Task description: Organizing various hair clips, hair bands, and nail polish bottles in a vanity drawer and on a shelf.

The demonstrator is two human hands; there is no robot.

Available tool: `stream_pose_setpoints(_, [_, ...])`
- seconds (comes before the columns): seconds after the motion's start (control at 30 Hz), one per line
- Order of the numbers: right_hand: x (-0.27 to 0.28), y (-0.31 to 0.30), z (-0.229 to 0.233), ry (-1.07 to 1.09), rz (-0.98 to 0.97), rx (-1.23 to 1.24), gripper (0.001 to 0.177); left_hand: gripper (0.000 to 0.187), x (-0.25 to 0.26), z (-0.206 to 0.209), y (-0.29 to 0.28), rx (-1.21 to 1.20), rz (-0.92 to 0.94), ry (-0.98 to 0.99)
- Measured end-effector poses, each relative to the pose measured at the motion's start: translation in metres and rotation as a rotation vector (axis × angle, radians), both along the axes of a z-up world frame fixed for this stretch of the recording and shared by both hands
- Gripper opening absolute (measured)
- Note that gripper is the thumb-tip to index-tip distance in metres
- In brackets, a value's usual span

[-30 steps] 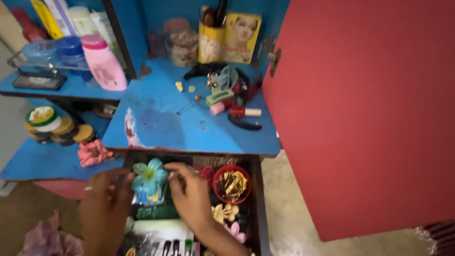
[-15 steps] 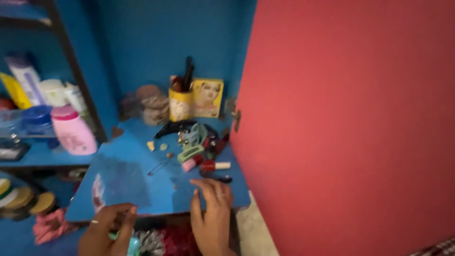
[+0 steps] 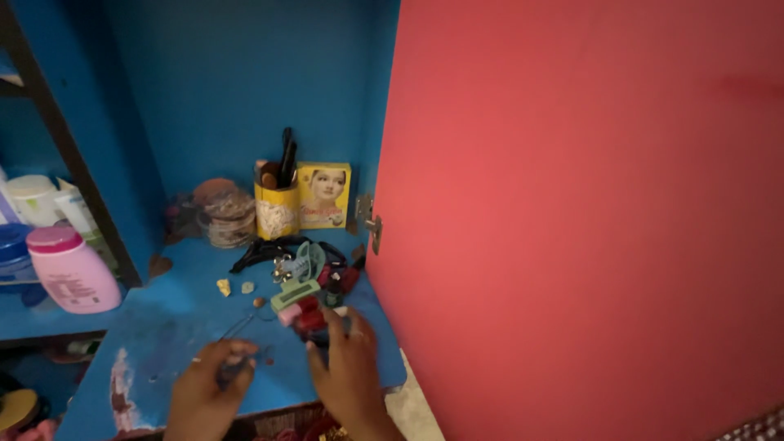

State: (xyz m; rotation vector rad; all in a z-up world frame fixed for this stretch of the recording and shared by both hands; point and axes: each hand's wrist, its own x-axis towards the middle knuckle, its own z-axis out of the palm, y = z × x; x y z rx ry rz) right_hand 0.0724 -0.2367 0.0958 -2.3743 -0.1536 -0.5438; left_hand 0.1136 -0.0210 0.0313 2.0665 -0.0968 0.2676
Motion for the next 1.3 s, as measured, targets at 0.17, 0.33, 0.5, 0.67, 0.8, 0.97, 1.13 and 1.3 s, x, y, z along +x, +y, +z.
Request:
stream_pose_setpoints(0.17, [0.006,0.003,-0.007,-0.056,0.175,0.053,0.053,0.031,-0.018,0.049,-0.023,0.109,-0.041,-0.172])
stream_pose_setpoints(0.33, [0.007,0.003,-0.004,-0.021,0.184,0.13,0.055,0.047,-0.013,0.077,-0.039,0.244,-0.195,-0.349])
stream_pose_setpoints(0.5, [0.008,-0.001,-0.01,-0.081,0.21,0.172,0.055,0.042,0.005,0.077,-0.038,0.361,-0.266,-0.231])
stream_pose_setpoints(0.67, [0.02,-0.005,-0.019,-0.071,0.214,0.27,0.059,0.03,0.008,0.082,-0.03,0.179,-0.301,-0.072])
stream_pose_setpoints(0.8, [0.018,-0.003,-0.018,-0.2,0.218,0.354,0.057,0.029,0.007,0.059,-0.023,-0.334,-0.198,0.191])
stream_pose_setpoints(0.97, [-0.01,0.022,-0.002,-0.104,0.217,0.888,0.039,0.031,-0.028,0.071,-0.039,-0.752,-0.211,0.322])
stream_pose_setpoints(1.13, [-0.024,0.033,0.016,0.139,0.134,1.183,0.037,0.028,-0.018,0.068,-0.042,-0.606,-0.403,0.361])
stream_pose_setpoints(1.3, [-0.003,0.015,-0.021,0.019,0.122,1.254,0.036,0.021,0.027,0.081,-0.045,-0.104,-0.259,0.075])
